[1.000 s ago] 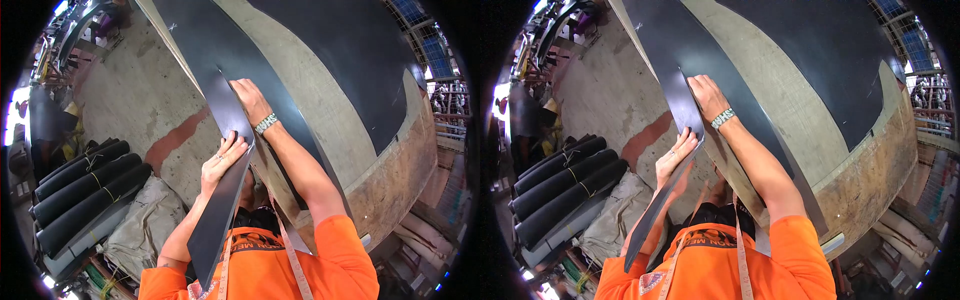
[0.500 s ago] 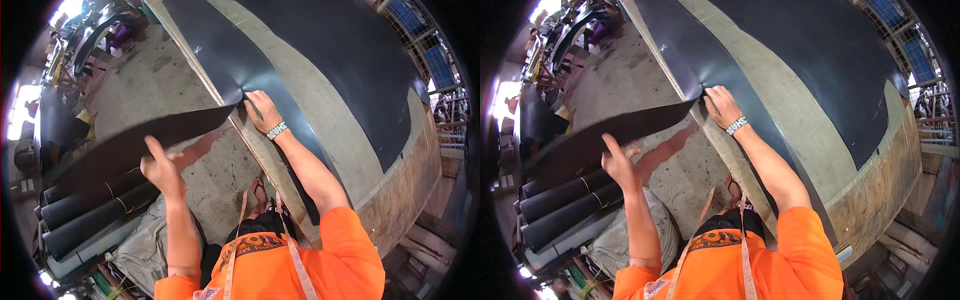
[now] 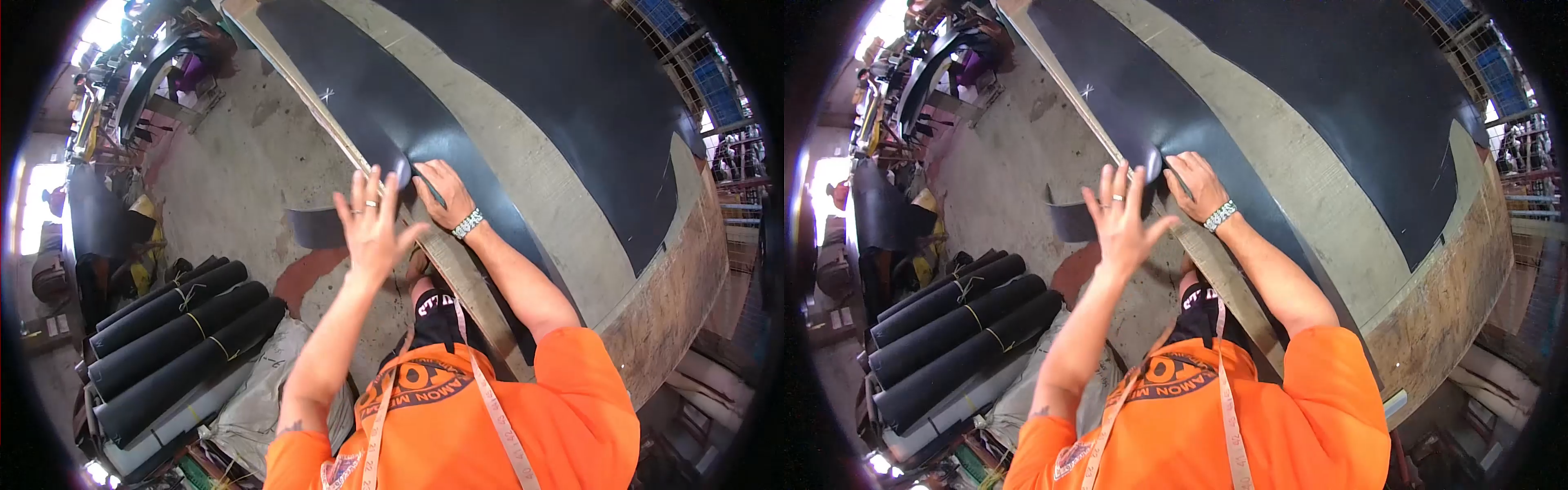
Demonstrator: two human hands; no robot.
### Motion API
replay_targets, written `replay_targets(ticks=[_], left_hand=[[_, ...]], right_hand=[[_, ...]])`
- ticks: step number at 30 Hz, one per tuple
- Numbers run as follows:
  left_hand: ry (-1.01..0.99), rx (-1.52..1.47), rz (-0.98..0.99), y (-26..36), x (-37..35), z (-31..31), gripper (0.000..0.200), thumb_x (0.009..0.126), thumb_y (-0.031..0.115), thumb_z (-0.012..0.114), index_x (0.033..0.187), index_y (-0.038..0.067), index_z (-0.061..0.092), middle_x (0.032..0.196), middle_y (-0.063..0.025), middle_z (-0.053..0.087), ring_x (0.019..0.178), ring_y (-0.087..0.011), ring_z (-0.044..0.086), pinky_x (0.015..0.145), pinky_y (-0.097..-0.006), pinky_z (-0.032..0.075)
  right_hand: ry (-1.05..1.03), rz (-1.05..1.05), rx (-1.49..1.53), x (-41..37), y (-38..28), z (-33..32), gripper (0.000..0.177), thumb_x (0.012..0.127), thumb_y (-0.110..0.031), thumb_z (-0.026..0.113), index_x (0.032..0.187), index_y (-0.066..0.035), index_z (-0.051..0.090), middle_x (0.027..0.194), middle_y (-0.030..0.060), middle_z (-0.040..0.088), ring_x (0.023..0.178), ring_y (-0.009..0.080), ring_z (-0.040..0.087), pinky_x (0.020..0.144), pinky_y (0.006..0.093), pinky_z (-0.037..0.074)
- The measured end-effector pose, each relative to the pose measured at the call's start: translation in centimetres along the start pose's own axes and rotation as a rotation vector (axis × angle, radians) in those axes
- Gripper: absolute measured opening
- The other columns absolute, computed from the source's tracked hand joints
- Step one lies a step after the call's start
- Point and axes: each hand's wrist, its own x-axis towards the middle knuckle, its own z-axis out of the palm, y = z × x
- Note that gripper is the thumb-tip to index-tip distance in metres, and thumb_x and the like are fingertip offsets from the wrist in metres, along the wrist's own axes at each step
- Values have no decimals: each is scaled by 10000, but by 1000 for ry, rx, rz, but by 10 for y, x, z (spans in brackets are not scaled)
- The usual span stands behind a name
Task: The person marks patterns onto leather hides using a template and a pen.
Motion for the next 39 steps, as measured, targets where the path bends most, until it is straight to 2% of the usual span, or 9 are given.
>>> replay_targets(ticks=[2,3,4,8,13,20,29,34,39], left_hand=[[12,23,-12,-38,17,16,612,769,473,846,1188,58,682,1194,-125,655,1194,-319,590,1131,-537,333],[74,-66,39,-48,32,14,459,780,432,844,1010,67,686,940,-75,633,935,-286,608,949,-448,419],[-27,-88,97,-52,46,5,394,773,389,850,950,72,698,921,-95,633,929,-293,608,874,-414,421],[-303,-82,169,-45,102,-27,316,757,305,843,935,64,745,908,-87,678,937,-278,625,859,-405,424],[-413,-118,102,-49,112,-16,350,728,340,862,873,39,760,846,-91,680,885,-271,629,843,-392,425],[-327,-132,128,-54,112,-14,343,688,361,875,804,62,754,782,-61,680,839,-246,644,809,-377,429],[-401,-133,177,-58,121,-11,377,675,330,896,799,17,726,824,-81,698,852,-271,656,833,-389,462],[-605,-243,244,-40,110,-3,291,737,184,833,939,-5,741,848,-136,735,856,-320,693,815,-415,504],[-548,-299,237,-41,108,-2,240,745,140,804,915,-11,726,801,-138,709,824,-312,680,782,-418,497]], right_hand=[[0,16,4,3,0,-3,248,938,-80,645,1149,50,627,1036,195,638,981,380,616,871,456,510],[8,-12,-11,3,1,-2,269,941,-85,642,1174,50,627,1043,189,641,975,377,616,865,459,507],[9,7,0,2,0,-2,273,940,-86,644,1175,52,628,1046,191,642,976,377,616,865,459,507],[-42,35,9,-4,-8,-13,293,932,-74,636,1181,82,626,1063,210,642,959,384,614,861,456,503],[-72,55,92,-20,-17,-22,305,920,-47,621,1182,109,617,1069,234,642,940,400,621,864,458,515],[-55,68,87,-17,-14,-25,329,911,-30,631,1206,113,609,1070,225,639,921,383,627,843,443,523],[-105,73,41,-6,-10,-17,356,894,-18,663,1224,106,606,1076,206,631,925,354,618,831,431,520],[-130,63,6,-1,-6,-13,365,893,-20,669,1229,107,599,1072,208,632,927,353,616,837,429,523],[-134,82,31,7,-3,-10,369,888,-9,668,1232,100,594,1070,206,633,927,362,617,842,432,526]])
